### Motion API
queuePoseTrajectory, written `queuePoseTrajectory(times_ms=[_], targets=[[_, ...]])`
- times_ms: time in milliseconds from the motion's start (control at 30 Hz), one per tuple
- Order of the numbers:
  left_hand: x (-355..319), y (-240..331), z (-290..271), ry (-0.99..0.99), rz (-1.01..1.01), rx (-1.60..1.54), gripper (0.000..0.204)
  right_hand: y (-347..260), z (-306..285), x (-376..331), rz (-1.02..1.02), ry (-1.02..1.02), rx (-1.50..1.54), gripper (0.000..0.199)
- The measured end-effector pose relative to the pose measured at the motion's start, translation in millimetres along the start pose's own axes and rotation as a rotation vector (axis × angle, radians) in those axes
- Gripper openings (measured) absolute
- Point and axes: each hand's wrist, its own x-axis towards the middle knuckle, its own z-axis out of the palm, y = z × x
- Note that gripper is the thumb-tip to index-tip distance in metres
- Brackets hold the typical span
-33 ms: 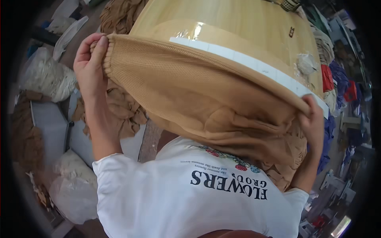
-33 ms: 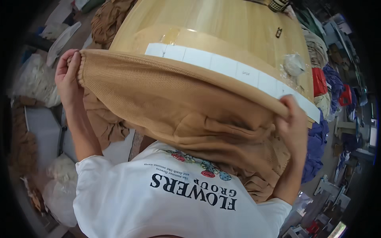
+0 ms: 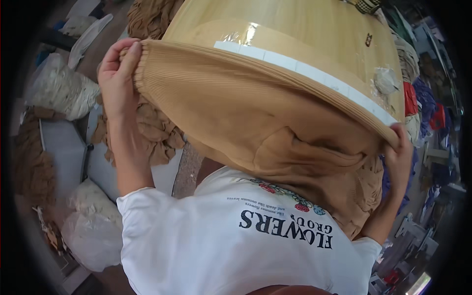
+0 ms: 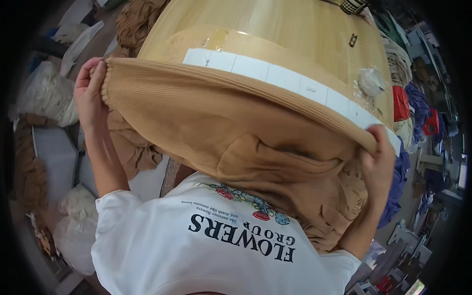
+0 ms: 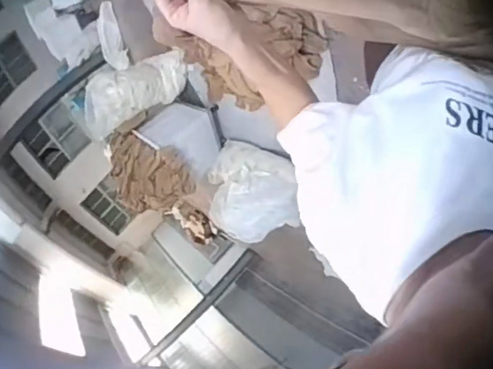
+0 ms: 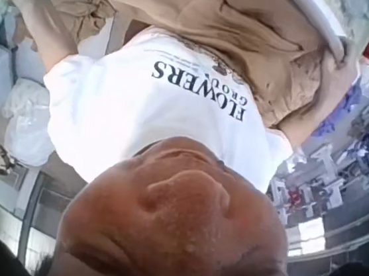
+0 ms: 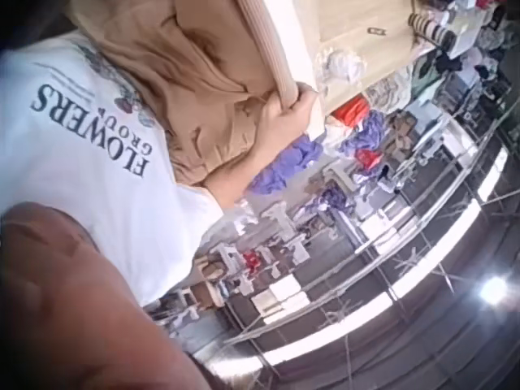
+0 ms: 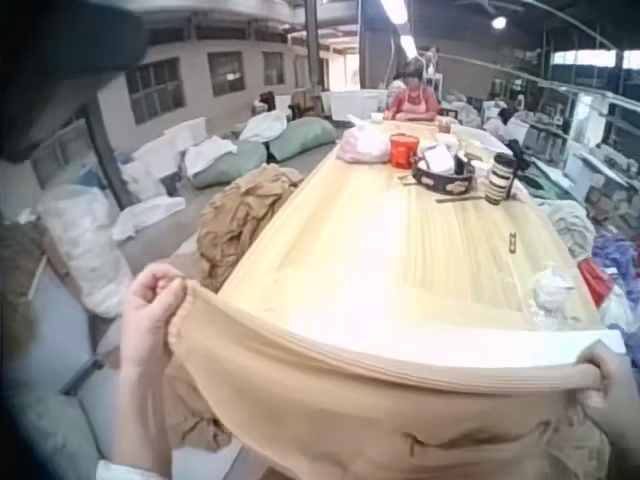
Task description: Using a white template to mark lines or patterns on a brown sweater with a marking tool.
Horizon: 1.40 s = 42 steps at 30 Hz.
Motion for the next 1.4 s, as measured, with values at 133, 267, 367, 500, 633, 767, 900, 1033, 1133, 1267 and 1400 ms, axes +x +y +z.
queuePoseTrajectory(times_ms=[133,267,367,500,633,767,900,1033,1133,1267,1400], targets=[[-13.3,-38.0,23.1,-0.494,-0.607,0.133,0.024,46.2,-19.8,-1.4,0.173,-0.008,0.426,0.018],[-4.5,-92.4,33.6,-0.592,-0.756,0.147,0.017,153.0,-14.7,0.9,0.309,-0.232,0.835,0.016],[8.6,-113.2,52.0,-0.382,-0.675,0.196,0.014,155.3,33.3,28.3,0.636,0.118,0.982,0.008],[23.4,-147.0,69.7,-0.344,-0.550,0.359,0.011,205.8,78.3,54.9,0.516,0.249,0.887,0.008],[28.0,-164.7,72.1,-0.322,-0.534,0.523,0.010,210.8,108.3,67.1,0.402,0.195,0.427,0.020],[25.5,-168.5,79.2,-0.354,-0.366,0.688,0.017,207.5,110.2,69.3,0.379,0.195,0.314,0.022],[21.2,-172.3,93.7,-0.393,-0.101,0.990,0.017,207.6,94.2,54.3,0.475,0.171,0.140,0.028],[16.0,-168.6,85.0,-0.267,0.063,1.122,0.014,180.9,96.7,52.3,0.487,0.079,0.040,0.031],[-12.6,-122.3,182.0,-0.408,0.201,0.838,0.020,179.5,105.7,42.3,0.536,0.140,-0.035,0.029],[-89.4,-118.0,318.9,-1.188,0.183,0.498,0.027,163.7,104.9,36.9,0.587,0.272,-0.096,0.026],[-148.1,-166.1,392.9,-1.230,0.401,0.810,0.036,168.8,109.8,34.7,0.615,0.407,-0.075,0.025]])
